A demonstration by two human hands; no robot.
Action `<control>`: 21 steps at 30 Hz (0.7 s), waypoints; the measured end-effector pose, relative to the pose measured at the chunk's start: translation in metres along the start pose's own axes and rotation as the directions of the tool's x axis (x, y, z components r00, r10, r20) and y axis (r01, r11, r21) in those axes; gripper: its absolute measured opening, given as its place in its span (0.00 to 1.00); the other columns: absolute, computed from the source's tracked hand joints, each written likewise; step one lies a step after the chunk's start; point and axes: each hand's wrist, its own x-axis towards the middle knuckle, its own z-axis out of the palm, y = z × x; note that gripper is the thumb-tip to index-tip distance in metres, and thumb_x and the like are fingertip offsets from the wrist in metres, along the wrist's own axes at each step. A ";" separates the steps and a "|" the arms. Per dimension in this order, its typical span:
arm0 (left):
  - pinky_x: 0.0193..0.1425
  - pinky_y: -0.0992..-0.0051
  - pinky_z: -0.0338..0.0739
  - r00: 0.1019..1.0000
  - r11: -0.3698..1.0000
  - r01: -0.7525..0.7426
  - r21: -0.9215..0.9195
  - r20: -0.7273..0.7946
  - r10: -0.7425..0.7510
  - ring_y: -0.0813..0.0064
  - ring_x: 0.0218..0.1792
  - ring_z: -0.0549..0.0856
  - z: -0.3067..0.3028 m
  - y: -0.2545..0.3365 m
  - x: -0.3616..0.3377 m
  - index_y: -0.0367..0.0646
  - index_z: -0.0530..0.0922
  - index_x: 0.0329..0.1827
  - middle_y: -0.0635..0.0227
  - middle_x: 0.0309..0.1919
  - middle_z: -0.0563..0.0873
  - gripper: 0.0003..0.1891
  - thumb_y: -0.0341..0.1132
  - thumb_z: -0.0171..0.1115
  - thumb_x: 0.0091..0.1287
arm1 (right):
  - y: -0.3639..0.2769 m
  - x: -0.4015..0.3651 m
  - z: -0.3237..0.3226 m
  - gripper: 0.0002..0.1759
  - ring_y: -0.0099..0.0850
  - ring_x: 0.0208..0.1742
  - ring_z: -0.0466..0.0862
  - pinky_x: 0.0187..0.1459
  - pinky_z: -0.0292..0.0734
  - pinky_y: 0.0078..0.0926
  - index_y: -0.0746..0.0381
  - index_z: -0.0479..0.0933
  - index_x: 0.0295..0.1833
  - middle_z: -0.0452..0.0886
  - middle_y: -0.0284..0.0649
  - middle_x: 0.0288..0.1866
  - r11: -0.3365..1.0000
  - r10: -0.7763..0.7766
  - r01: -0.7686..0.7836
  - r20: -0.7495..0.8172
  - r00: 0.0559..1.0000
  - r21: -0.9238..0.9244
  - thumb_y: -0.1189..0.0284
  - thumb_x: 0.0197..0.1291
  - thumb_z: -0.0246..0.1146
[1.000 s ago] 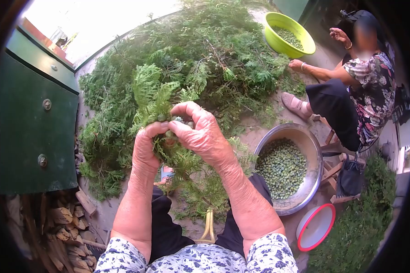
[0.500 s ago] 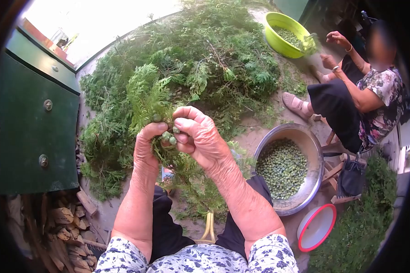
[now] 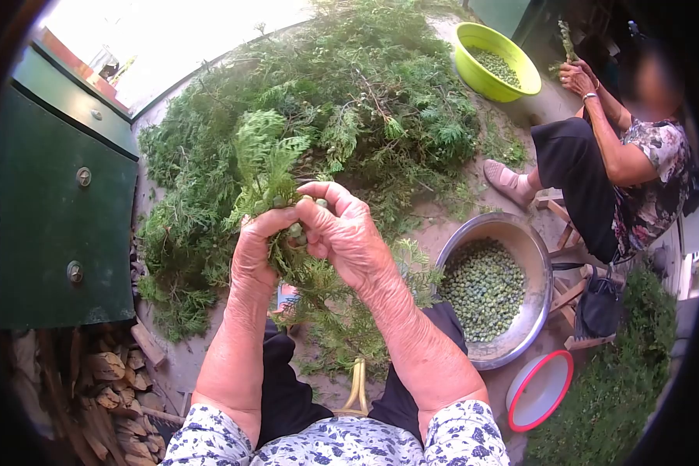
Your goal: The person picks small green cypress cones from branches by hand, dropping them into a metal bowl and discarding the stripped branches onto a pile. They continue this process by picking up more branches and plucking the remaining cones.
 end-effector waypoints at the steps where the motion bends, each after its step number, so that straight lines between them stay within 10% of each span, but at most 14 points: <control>1: 0.27 0.77 0.77 1.000 1.000 0.000 0.000 0.000 0.000 0.75 0.22 0.81 -0.002 0.000 0.001 0.37 0.79 0.40 0.66 0.28 0.84 0.10 0.26 0.61 0.55 | -0.001 0.000 0.000 0.12 0.16 0.26 0.71 0.20 0.65 0.12 0.62 0.73 0.48 0.73 0.29 0.31 0.996 -0.009 0.008 -0.010 1.000 -0.086 0.66 0.65 0.58; 9: 0.32 0.75 0.79 0.987 0.983 0.146 -0.107 -0.051 -0.152 0.74 0.28 0.83 0.002 0.003 -0.005 0.37 0.79 0.43 0.64 0.30 0.84 0.15 0.29 0.64 0.51 | -0.007 0.000 -0.002 0.09 0.19 0.26 0.74 0.18 0.65 0.13 0.64 0.71 0.48 0.73 0.33 0.34 0.983 0.026 -0.044 0.097 0.995 0.180 0.72 0.68 0.52; 12: 0.34 0.73 0.79 0.994 0.986 0.111 -0.123 0.013 -0.110 0.74 0.29 0.83 0.000 0.000 -0.004 0.39 0.79 0.44 0.66 0.32 0.84 0.17 0.31 0.66 0.49 | -0.021 -0.007 0.007 0.09 0.19 0.25 0.75 0.18 0.65 0.13 0.65 0.71 0.49 0.73 0.34 0.32 0.997 0.015 -0.015 0.001 1.000 -0.081 0.75 0.67 0.52; 21: 0.33 0.76 0.79 0.994 0.992 0.022 -0.122 -0.107 -0.035 0.76 0.28 0.81 -0.005 0.005 0.000 0.43 0.78 0.40 0.71 0.31 0.83 0.15 0.31 0.67 0.48 | -0.018 0.001 -0.009 0.06 0.18 0.23 0.75 0.15 0.62 0.12 0.64 0.72 0.44 0.76 0.35 0.30 0.995 0.001 -0.005 0.041 0.999 0.096 0.76 0.63 0.57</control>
